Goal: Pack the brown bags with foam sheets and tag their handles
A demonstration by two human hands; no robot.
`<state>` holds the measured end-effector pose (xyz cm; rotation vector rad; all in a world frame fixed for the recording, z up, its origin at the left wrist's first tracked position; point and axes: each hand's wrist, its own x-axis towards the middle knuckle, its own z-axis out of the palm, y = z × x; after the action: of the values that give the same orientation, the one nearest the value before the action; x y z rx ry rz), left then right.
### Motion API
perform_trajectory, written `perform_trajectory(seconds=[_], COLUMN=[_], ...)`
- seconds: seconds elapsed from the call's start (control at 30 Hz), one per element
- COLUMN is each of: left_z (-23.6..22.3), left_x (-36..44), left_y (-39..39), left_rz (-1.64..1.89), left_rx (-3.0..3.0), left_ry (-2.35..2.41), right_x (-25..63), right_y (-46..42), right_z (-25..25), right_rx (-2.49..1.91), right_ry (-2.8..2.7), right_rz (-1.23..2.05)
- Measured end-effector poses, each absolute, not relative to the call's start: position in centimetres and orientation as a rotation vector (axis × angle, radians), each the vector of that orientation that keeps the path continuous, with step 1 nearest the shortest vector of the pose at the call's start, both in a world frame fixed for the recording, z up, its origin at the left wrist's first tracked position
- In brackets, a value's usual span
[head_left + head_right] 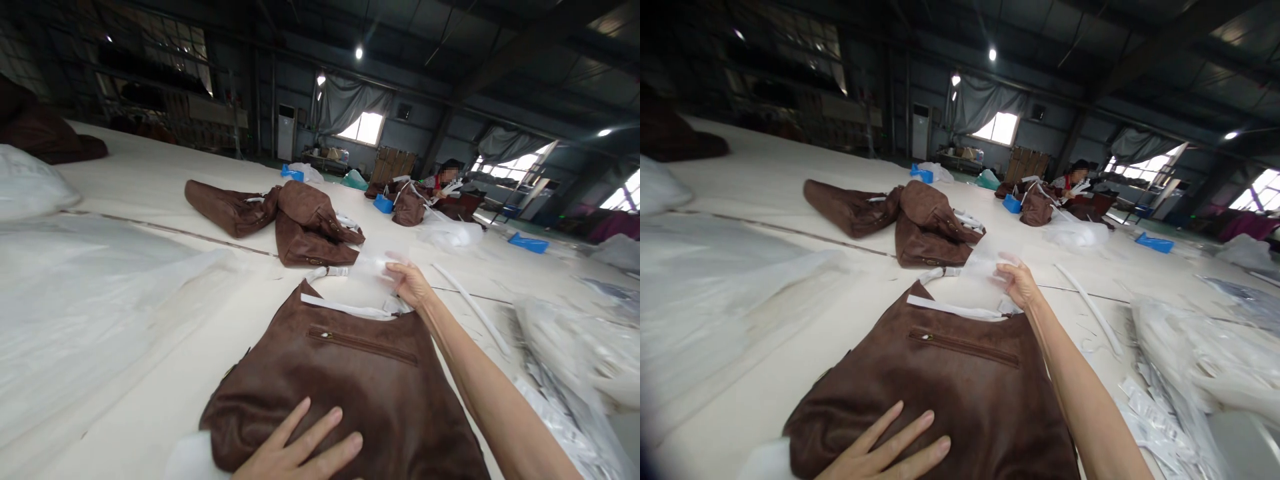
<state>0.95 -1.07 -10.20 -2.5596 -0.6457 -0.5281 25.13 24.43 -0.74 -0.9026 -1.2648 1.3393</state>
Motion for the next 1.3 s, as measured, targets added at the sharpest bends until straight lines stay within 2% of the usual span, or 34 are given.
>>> perform_trajectory(seconds=[0.13,0.23,0.33,0.43,0.57,0.63,1.0,1.17,1.3], left_z=[-8.8,-8.4,-8.4,-8.6,-8.5,-8.6,-10.4,-9.2,-8.4], left_x=[1.3,1.4,1.4,1.4,1.6,1.7,1.1,1.4,1.4], left_y=[-2.2,-2.7,-2.7,-2.6,-2.8,-3.1,-3.7,-3.3,-3.1], left_rz=[-0.476,-0.408,-0.458,-0.481,-0.512,-0.585,-1.024,-0.792,-0.719], left_rx=[-2.699,-2.812,-2.872,-2.89,-2.871,-2.839,-2.555,-2.858,-2.938], left_ry=[-0.742,-0.865,-0.906,-0.882,-0.906,-0.937,-0.996,-0.984,-0.926], right_x=[25.6,25.7,26.0,26.4,26.4,26.3,26.0,25.7,26.2], right_y=[19.4,14.0,8.7,4.9,2.7,2.3,1.2,0.4,-4.6], right_z=[0.9,0.9,-0.6,-2.9,-5.6,-6.4,-6.7,-5.9,-6.1], right_rx=[-0.862,-0.947,-0.921,-0.784,-0.763,-0.801,-0.906,-0.917,-0.91], right_ry=[-1.36,-1.619,-1.991,-2.258,-2.465,-2.501,-2.682,-2.696,-2.581], right_rz=[1.247,0.987,0.593,0.443,0.009,-0.101,-0.21,-0.142,-0.097])
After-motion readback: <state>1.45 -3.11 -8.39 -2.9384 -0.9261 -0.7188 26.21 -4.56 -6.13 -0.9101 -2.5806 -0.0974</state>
